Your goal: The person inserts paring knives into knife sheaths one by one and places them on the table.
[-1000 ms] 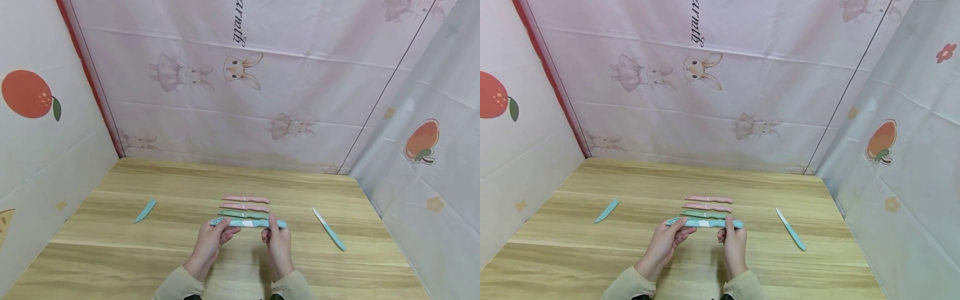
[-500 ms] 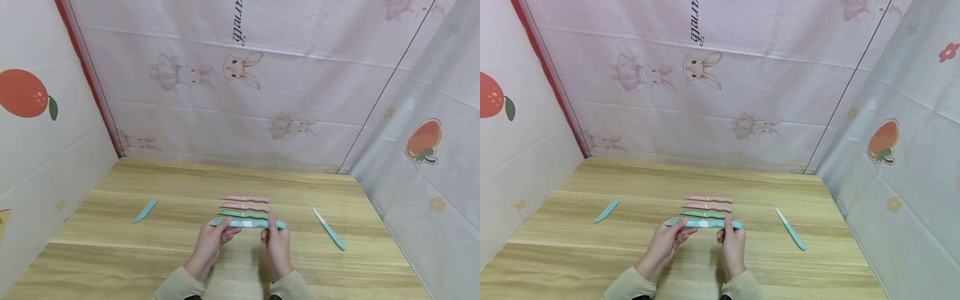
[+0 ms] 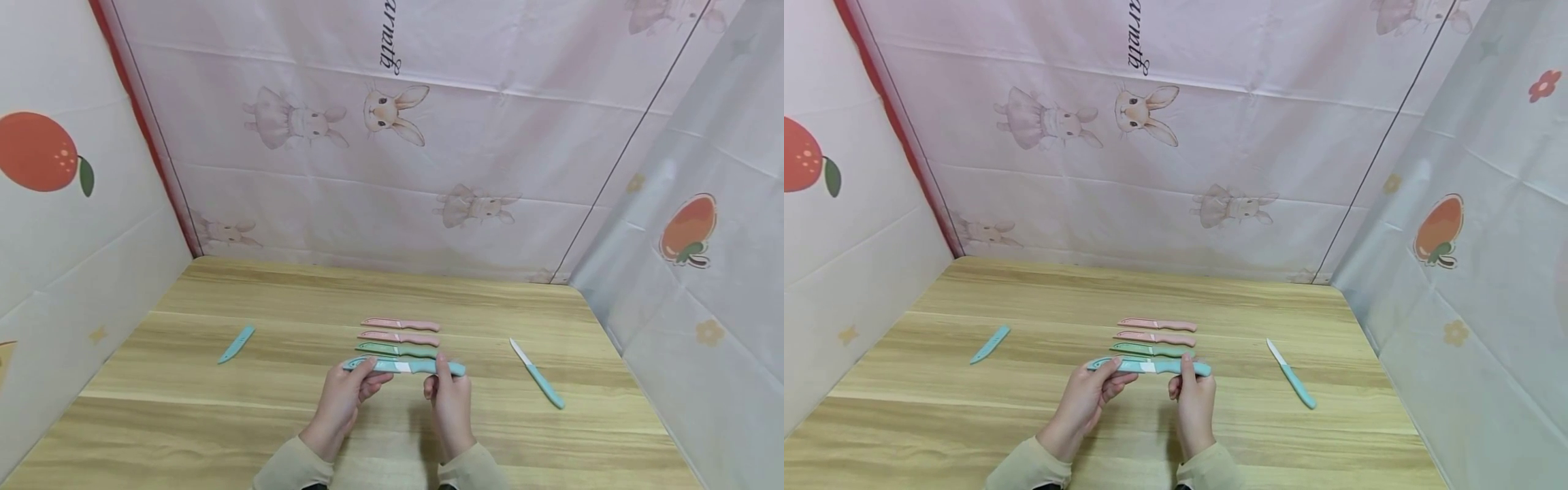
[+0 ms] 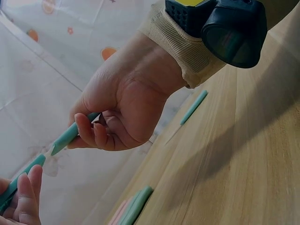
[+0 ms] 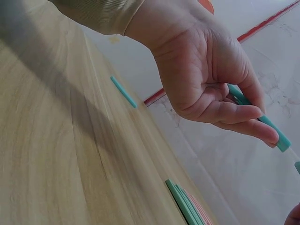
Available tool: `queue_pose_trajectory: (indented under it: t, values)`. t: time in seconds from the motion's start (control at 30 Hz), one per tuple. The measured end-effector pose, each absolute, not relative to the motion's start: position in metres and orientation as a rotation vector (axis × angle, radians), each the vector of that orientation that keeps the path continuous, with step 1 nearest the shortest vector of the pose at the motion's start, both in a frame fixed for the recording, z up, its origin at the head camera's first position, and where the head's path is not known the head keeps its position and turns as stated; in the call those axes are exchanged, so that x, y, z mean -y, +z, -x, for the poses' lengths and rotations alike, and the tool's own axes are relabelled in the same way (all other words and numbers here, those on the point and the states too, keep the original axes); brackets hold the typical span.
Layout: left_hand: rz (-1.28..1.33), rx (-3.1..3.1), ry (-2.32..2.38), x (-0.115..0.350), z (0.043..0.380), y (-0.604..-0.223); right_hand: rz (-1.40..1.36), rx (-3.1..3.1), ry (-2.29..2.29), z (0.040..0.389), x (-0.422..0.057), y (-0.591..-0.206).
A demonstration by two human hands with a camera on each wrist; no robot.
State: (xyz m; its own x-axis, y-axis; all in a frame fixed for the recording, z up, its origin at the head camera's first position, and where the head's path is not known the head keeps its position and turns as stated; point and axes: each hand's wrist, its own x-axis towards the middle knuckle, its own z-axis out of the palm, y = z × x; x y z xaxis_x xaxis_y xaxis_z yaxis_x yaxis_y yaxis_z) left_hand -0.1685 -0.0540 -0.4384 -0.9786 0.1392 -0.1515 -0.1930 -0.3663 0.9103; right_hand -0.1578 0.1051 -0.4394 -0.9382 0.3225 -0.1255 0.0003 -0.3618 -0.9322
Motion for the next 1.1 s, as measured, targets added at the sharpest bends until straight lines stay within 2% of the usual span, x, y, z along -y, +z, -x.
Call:
queue_pose_trajectory:
  t: [0.73, 1.1]
  values:
    - [0.062, -1.569, 2.485, 0.049, 0.164, -0.443, 0.489, 1.73, 2.388, 0.158, -0.1, -0.446]
    - [0.088, -1.579, 2.472, 0.052, 0.169, -0.439, 0.273, 1.718, 2.513, 0.155, -0.111, -0.438]
